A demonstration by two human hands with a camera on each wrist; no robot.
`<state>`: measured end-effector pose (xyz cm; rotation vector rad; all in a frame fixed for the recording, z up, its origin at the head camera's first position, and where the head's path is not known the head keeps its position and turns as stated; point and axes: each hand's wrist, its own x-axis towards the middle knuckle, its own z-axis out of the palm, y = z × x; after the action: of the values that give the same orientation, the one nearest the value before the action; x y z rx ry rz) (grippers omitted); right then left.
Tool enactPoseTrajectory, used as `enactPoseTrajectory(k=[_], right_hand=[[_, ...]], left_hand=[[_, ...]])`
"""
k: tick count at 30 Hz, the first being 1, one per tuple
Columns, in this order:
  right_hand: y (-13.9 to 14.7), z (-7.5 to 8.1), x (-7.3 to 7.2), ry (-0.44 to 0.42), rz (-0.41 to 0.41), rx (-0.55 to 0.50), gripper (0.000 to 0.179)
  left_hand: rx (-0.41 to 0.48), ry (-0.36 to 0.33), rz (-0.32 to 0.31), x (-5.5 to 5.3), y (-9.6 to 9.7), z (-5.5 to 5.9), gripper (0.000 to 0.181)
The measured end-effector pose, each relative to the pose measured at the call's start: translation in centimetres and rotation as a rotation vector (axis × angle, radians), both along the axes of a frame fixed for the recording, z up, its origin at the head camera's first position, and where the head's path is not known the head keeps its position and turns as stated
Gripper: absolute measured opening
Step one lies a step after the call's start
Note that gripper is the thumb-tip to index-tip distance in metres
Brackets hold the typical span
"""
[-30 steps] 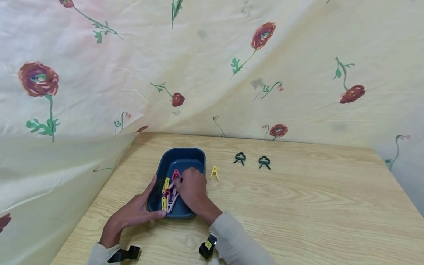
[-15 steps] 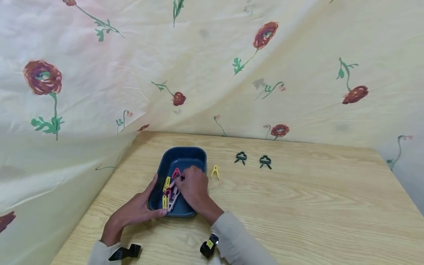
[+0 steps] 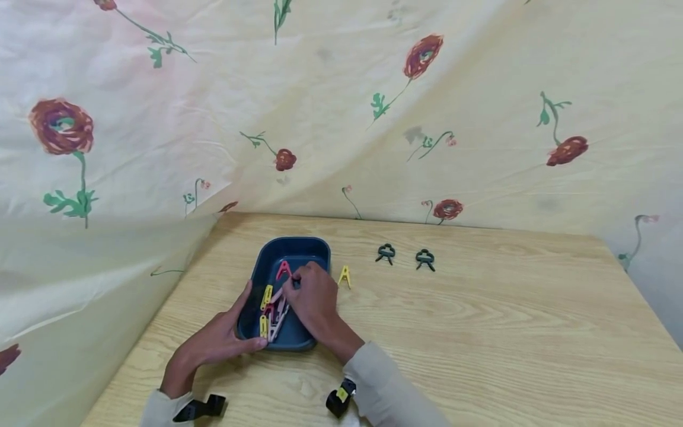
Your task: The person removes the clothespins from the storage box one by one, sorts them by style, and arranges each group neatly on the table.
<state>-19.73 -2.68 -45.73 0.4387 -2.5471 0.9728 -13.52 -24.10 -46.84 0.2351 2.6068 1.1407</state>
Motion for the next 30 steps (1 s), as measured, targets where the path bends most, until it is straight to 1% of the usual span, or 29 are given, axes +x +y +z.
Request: enactPoseTrajectory(k=[5,10,19,24,30], right_hand=[[0.9,0.5,0.0,0.012,-0.016,-0.048,0.008],[2.0,0.7,0.0,0.072,-0.035,-0.072,0.009],[3.9,-0.2,-0.3,0.176,-0.051,-0.165,0.006],[5.1,-0.3,-0.6,0.208,-0.067,-0.205,0.004],[7.2,-1.0,-1.1,0.224,-0.124,-0.194,0.005]], left_hand=[[0.002,0.005,-0.002,0.0,0.0,0.0,0.119],[0.004,0.006,-0.003,0.0,0.0,0.0,0.118],[0.01,-0.004,0.011,0.1,-0.1,-0.1,0.119],[0.014,0.007,0.003,0.2,-0.3,-0.2,0.12],[-0.006,0.027,-0.012,0.0,-0.3,-0.2,0.12]])
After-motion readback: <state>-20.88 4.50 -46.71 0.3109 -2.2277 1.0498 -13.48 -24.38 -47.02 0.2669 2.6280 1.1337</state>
